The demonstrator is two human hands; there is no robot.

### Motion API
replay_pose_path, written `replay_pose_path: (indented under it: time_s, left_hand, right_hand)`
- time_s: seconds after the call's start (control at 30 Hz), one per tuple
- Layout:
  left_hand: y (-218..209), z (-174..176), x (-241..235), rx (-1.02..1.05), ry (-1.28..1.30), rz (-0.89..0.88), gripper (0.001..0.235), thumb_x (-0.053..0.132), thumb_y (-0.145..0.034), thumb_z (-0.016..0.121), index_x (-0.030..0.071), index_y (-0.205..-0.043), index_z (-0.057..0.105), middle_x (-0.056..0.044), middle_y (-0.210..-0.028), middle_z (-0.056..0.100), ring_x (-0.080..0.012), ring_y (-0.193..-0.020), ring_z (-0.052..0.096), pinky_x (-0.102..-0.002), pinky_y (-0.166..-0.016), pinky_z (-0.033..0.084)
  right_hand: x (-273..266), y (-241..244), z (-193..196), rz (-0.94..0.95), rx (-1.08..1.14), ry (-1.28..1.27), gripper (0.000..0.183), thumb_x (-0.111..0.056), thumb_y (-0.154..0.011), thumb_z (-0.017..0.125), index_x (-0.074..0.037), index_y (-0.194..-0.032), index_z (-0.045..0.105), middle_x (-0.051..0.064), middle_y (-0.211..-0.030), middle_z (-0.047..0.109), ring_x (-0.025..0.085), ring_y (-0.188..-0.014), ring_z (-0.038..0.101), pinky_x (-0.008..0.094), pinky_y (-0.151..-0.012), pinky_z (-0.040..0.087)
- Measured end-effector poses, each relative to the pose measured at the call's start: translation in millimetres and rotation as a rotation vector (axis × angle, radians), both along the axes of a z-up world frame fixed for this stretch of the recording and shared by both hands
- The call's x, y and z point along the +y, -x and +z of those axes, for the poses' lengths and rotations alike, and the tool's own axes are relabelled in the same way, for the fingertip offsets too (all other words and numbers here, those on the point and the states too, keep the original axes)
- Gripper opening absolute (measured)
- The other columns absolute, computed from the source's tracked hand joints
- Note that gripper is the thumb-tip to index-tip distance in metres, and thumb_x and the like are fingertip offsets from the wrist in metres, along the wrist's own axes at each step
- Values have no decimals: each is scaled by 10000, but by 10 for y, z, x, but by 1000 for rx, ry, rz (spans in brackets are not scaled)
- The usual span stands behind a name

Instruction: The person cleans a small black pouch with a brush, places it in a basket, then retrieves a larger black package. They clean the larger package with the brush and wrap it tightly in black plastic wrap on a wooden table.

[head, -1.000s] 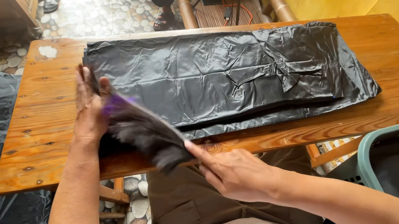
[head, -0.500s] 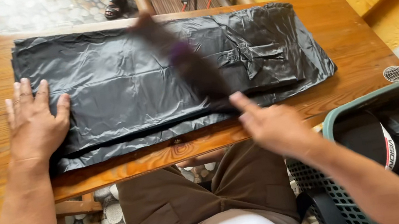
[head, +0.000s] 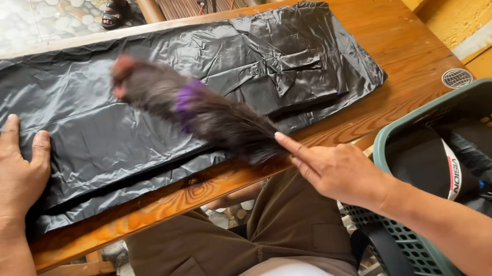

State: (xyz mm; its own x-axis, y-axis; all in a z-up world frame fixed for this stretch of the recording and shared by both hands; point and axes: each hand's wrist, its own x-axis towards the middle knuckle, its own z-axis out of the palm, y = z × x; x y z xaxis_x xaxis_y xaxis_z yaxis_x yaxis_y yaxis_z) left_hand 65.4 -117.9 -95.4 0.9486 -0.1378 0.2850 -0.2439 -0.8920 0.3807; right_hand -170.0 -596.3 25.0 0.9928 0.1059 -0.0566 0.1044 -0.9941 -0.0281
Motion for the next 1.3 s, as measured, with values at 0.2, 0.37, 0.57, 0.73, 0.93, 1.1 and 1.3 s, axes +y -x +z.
replay_pose_path:
  time_s: [0.2, 0.37, 0.57, 0.73, 0.93, 1.1, 1.3]
  left_hand:
    - [36, 142, -37, 77, 18, 16, 759, 535, -1044, 424, -12, -1567, 478, -312, -1666, 296, -391, -1552, 183, -535, -1221, 39]
    - [192, 428, -160, 169, 73, 44, 760, 550, -1072, 335, 0, -1589, 426, -303, -1683, 223, -388, -1558, 125, -517, -1213, -25]
    - [323, 760, -269, 339, 191, 95, 985, 703, -912, -46, 22, -1621, 29, -176, -1732, 50, -289, -1592, -12, -446, -1248, -78]
    - [421, 913, -271, 339, 366, 89, 1188, 827, -739, -85, 38, -1624, 0, -161, -1733, -1, -271, -1598, -39, -433, -1258, -76]
    - [221, 615, -157, 272, 309, 67, 1067, 768, -864, -27, 22, -1625, 36, -175, -1732, 61, -288, -1596, 9, -461, -1256, -52]
    - [423, 895, -197, 317, 438, 142, 1120, 806, -774, -48, 69, -1617, -44, -187, -1732, -26, -332, -1600, -45, -472, -1271, -37]
    - [155, 420, -41, 181, 245, 48, 932, 670, -1022, 130, -48, -1613, 196, -313, -1663, 137, -397, -1550, 74, -513, -1231, 27]
  right_hand:
    - [-489, -247, 402, -592, 370, 188, 605, -378, -1078, 207, -272, -1672, 167, 284, -1024, 736, 428, -935, 718, 526, -846, 516]
    - [-460, -75, -18, -434, 59, 267, 619, -359, -1070, 343, -38, -1599, 362, 342, -1065, 724, 551, -749, 744, 666, -724, 545]
    - [807, 54, 4, 225, 384, -29, 677, -394, -1043, 365, -195, -1653, 148, 63, -991, 749, 361, -634, 718, 539, -511, 525]
    - [967, -434, 156, 11, 189, -162, 632, -332, -1054, 391, -209, -1655, 241, 141, -540, 646, 324, -462, 646, 537, -589, 518]
    - [1376, -408, -117, 284, 281, -134, 661, -349, -1062, 387, -127, -1644, 165, 159, -1012, 733, 380, -699, 717, 561, -556, 527]
    - [1349, -205, -48, 399, 186, -279, 606, -318, -1030, 498, -227, -1603, 323, 64, -952, 752, 313, -637, 659, 477, -519, 504]
    - [460, -414, 352, -474, 448, 134, 631, -496, -1036, 285, -525, -1654, 159, 175, -1038, 765, 350, -960, 717, 456, -897, 498]
